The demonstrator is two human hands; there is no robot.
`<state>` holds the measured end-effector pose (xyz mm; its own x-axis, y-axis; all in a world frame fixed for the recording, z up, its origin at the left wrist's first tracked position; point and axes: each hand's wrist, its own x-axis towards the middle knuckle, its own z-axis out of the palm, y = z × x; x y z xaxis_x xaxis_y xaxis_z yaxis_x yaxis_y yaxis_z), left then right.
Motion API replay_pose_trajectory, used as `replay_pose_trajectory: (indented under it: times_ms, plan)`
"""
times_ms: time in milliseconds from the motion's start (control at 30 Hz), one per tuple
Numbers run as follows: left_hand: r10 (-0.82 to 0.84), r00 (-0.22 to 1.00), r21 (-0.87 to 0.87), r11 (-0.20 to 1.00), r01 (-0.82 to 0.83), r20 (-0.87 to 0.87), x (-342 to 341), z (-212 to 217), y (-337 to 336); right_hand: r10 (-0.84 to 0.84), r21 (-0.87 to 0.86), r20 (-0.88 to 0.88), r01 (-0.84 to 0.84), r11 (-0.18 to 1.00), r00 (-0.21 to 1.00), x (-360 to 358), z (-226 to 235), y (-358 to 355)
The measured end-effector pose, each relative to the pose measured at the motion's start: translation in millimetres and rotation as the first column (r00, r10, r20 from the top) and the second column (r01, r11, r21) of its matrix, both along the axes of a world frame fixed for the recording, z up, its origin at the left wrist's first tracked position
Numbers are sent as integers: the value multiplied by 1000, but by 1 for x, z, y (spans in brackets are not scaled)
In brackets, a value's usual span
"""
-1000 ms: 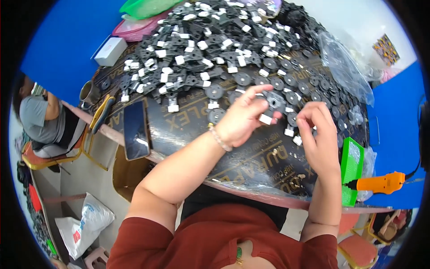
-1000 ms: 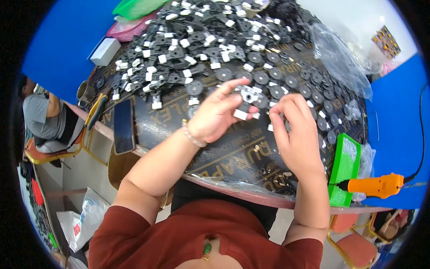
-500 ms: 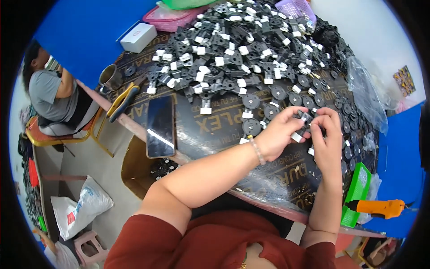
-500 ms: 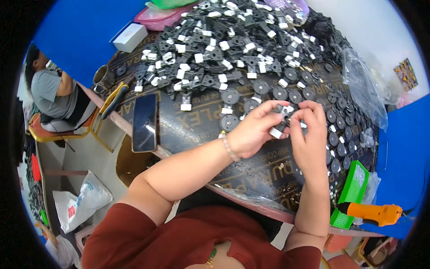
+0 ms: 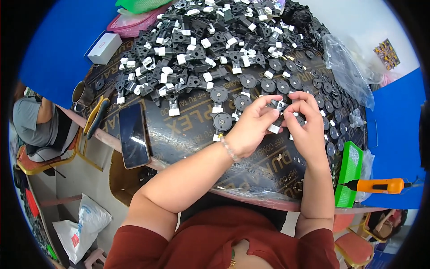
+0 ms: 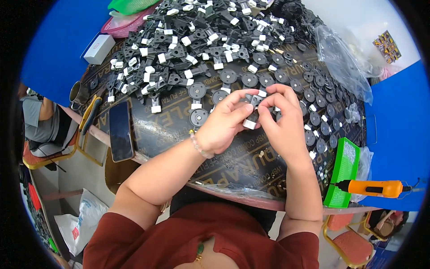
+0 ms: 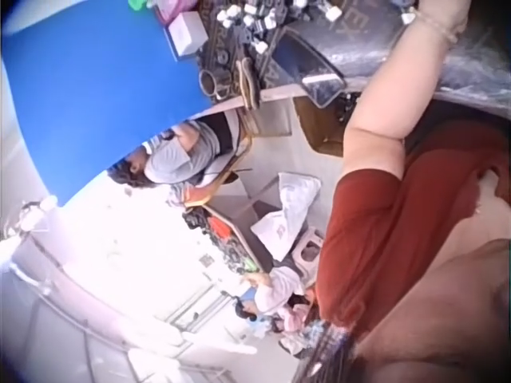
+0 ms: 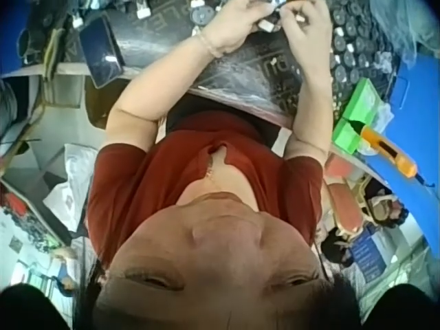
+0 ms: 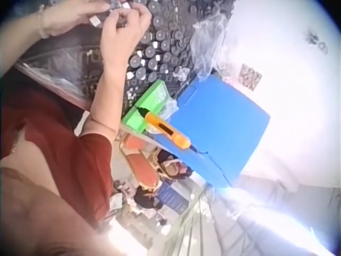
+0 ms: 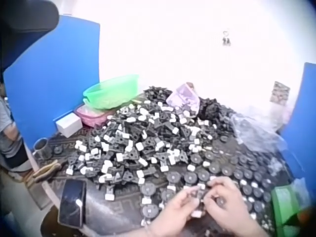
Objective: Manual assembly of small plastic components by snapping grey plates onto white housings at a factory workbench.
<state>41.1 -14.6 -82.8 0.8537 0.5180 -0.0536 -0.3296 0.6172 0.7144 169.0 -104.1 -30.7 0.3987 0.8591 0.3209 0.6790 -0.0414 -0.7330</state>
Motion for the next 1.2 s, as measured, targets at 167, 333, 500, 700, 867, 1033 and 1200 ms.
replay_pose_trajectory:
  times_ms: [167,333,500,700,867,1033,1200]
  plan:
    - [45,999,-25,999,-45,-7,1,2,-2,-7,-14,-231,4,1000,973,0,1,0]
    - [18,999,98,995,-16,-27,2,-8,-1,-1,-21,-109,-1,1000,994,3,-2,-1]
    - [44,998,160,986,-35,-50,-1,-4,-1,-6,0,167,6,1000,986,1,0,-2]
    - [80,994,142,987,-70,-68,-1,-1,-1,-28,20,68,26,999,997,-2,0,-3]
    - [34,998,180,983,-26,-44,0,-3,-1,27,-5,176,-27,1000,984,1,6,-6]
    - [30,999,140,990,-28,-12,-1,-5,-1,9,10,284,-12,1000,959,-4,7,-6]
    - [0,1000,8,1000,0,23,0,-4,1,-11,92,453,-35,995,891,-3,8,-7]
